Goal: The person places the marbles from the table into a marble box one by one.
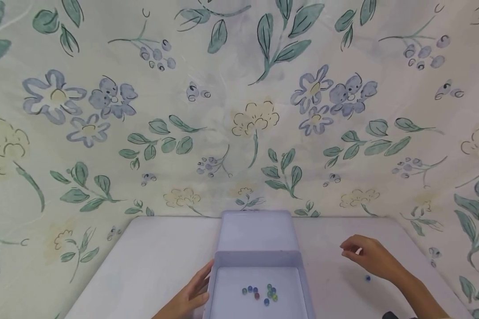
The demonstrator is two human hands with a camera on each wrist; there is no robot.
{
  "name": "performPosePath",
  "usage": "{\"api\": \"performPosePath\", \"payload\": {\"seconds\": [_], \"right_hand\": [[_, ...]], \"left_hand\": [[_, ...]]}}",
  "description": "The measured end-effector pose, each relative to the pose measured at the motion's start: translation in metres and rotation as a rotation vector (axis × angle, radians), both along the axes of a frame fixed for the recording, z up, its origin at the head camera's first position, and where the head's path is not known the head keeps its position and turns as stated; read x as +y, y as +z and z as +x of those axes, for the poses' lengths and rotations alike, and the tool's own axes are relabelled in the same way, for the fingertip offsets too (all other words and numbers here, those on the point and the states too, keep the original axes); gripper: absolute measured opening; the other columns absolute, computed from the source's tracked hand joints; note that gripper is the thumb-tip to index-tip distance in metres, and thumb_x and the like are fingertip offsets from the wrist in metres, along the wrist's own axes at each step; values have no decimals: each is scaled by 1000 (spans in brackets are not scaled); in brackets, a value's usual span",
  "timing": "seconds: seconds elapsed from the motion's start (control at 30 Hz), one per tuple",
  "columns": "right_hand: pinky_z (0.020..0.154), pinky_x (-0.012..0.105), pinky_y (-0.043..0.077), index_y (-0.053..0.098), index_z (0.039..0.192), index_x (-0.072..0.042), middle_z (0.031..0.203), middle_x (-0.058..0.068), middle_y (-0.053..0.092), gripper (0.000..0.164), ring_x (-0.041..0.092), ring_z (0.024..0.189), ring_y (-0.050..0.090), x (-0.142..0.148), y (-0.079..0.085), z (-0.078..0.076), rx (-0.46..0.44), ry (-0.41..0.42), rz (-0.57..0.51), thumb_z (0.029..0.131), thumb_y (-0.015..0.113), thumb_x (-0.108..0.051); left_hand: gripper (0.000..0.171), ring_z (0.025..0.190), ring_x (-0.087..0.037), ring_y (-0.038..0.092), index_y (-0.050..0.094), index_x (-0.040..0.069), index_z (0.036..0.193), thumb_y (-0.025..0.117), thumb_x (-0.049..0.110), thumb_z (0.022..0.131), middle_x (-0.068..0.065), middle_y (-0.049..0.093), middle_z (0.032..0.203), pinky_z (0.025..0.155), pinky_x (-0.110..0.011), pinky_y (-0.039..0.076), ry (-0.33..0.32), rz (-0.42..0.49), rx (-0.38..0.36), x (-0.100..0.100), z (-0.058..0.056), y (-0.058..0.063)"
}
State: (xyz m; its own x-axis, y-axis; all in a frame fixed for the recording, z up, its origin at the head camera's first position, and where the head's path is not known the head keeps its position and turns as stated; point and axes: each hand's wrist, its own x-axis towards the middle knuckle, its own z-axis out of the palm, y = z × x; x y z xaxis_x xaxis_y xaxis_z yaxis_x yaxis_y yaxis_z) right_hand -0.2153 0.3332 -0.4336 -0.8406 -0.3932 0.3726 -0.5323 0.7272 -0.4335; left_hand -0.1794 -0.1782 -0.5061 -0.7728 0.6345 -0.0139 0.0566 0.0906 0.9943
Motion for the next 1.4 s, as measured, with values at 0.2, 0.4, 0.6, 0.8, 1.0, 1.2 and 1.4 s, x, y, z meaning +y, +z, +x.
{"api": "performPosePath", "payload": {"seconds": [0.2,0.4,0.6,0.8,1.0,1.2,1.4], "right_hand": [[61,20,52,72,96,-11,86,-14,69,8,-10,78,58,11,-8,10,-107,-124,-13,88,75,-11],[63,19,53,72,98,-8,89,-7,72,10,-10,77,57,20,-18,16,-210,-231,11,89,74,-11],[65,19,53,72,102,-5,91,-1,73,15,-11,77,56,33,-34,21,-232,-322,23,90,74,-14],[63,19,53,72,101,-4,92,6,74,17,-14,76,55,44,-47,24,-128,-373,11,86,76,-10],[67,16,52,69,109,1,101,11,75,25,-11,78,58,50,-49,23,-262,-423,26,89,73,-14],[67,17,51,71,109,-1,102,9,74,25,-13,78,56,54,-56,25,-321,-424,27,90,73,-17],[67,17,52,70,110,-2,104,8,73,29,-7,79,58,53,-63,24,-371,-428,28,87,75,-20]], "left_hand": [[70,146,-62,-3,-2,19,162,41,26,107,-23,-12,165,111,-76,21,5,-2,12,0,1,-1],[71,146,-62,-4,-2,19,162,41,26,107,-23,-13,165,111,-77,20,0,3,2,0,0,0],[71,146,-62,-4,-3,19,162,41,26,107,-23,-13,165,112,-76,20,-4,3,-1,-1,0,1],[71,146,-61,-2,-4,16,162,40,26,107,-24,-12,165,112,-75,21,0,-9,28,-2,0,2],[70,146,-62,-1,-3,17,162,41,26,107,-25,-12,165,111,-75,22,0,-6,38,-2,0,3],[72,146,-62,-3,-4,17,162,41,27,107,-23,-13,165,112,-76,22,-12,5,22,-1,1,1],[72,146,-62,-3,-4,16,162,41,26,107,-23,-12,166,111,-76,22,-18,5,29,-1,0,-1]]}}
